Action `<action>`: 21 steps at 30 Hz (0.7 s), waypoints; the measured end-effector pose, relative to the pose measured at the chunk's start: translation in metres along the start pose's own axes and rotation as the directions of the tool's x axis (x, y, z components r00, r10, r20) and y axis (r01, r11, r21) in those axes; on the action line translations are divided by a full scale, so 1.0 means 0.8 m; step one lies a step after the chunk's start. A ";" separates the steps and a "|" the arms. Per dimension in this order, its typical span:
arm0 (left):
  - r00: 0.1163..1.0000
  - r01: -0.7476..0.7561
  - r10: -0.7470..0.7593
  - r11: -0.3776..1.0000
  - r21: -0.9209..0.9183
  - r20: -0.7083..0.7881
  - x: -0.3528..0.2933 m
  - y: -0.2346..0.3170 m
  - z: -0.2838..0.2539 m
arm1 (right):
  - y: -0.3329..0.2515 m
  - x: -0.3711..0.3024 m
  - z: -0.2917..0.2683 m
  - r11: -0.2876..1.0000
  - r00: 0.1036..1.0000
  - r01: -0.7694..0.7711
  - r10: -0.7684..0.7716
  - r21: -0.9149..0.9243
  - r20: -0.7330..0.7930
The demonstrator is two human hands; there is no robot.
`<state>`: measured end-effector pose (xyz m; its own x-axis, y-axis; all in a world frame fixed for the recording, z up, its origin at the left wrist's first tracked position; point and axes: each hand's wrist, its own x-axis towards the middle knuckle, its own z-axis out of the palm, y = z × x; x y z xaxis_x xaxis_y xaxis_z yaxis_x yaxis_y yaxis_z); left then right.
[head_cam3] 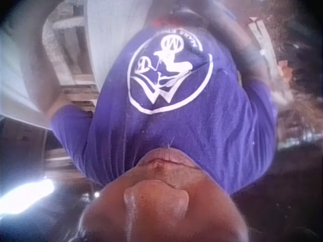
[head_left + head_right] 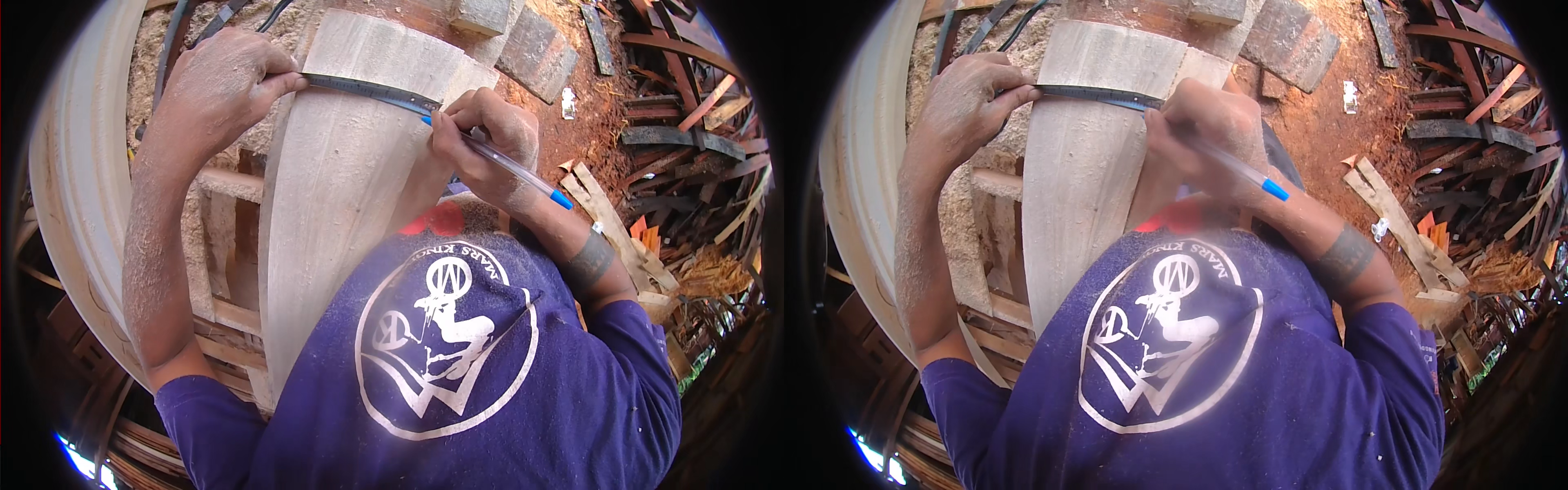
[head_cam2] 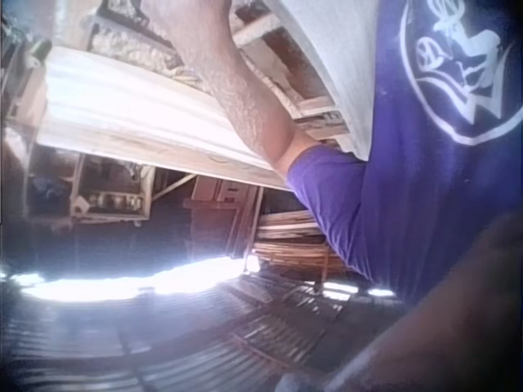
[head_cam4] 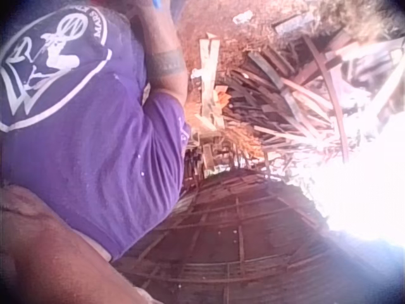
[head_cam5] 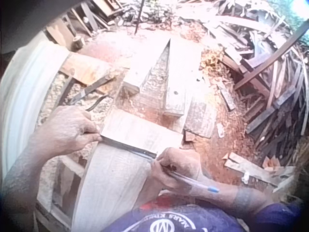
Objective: The person measures and marks curved wooden planks using a tape measure, a square, and a pen while the planks are stacked on a workbench.
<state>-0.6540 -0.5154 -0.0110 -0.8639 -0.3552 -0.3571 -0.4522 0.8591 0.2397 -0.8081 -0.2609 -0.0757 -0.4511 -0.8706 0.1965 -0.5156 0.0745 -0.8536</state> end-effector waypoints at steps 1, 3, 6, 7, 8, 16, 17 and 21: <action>1.000 -0.001 0.001 1.000 -0.001 0.001 0.000 -0.001 0.001 | 0.001 0.001 0.000 0.997 0.998 0.053 -0.052 -0.048 0.031; 1.000 -0.004 0.003 1.000 -0.010 -0.013 0.000 -0.004 0.005 | 0.003 0.001 0.001 0.997 0.999 0.047 -0.045 -0.068 0.025; 0.998 -0.050 0.050 0.999 0.006 -0.022 0.001 -0.008 0.007 | 0.007 0.001 0.002 0.993 0.998 0.066 -0.065 -0.100 0.020; 0.999 -0.049 0.049 0.999 0.004 -0.020 0.000 -0.008 0.006 | 0.008 0.002 0.002 0.989 0.996 0.093 -0.091 -0.114 0.021; 0.996 -0.076 0.077 0.997 0.030 -0.035 0.000 -0.007 0.004 | 0.008 0.002 0.002 0.989 0.996 0.092 -0.090 -0.114 0.023; 0.990 -0.116 0.121 0.990 0.074 -0.066 -0.003 -0.007 0.005 | 0.008 0.003 0.005 0.988 0.992 0.126 -0.125 -0.093 0.011; 0.989 -0.121 0.126 0.990 0.075 -0.071 -0.004 -0.008 0.005 | 0.008 0.003 0.005 0.988 0.992 0.126 -0.126 -0.092 0.012; 0.991 -0.113 0.118 0.991 0.077 -0.066 -0.003 -0.008 0.005 | 0.006 0.004 0.004 0.984 0.991 0.132 -0.131 -0.116 0.016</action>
<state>-0.6481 -0.5182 -0.0153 -0.9238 -0.2751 -0.2663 -0.3338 0.9193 0.2084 -0.8095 -0.2654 -0.0805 -0.3679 -0.8805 0.2988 -0.6517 0.0149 -0.7584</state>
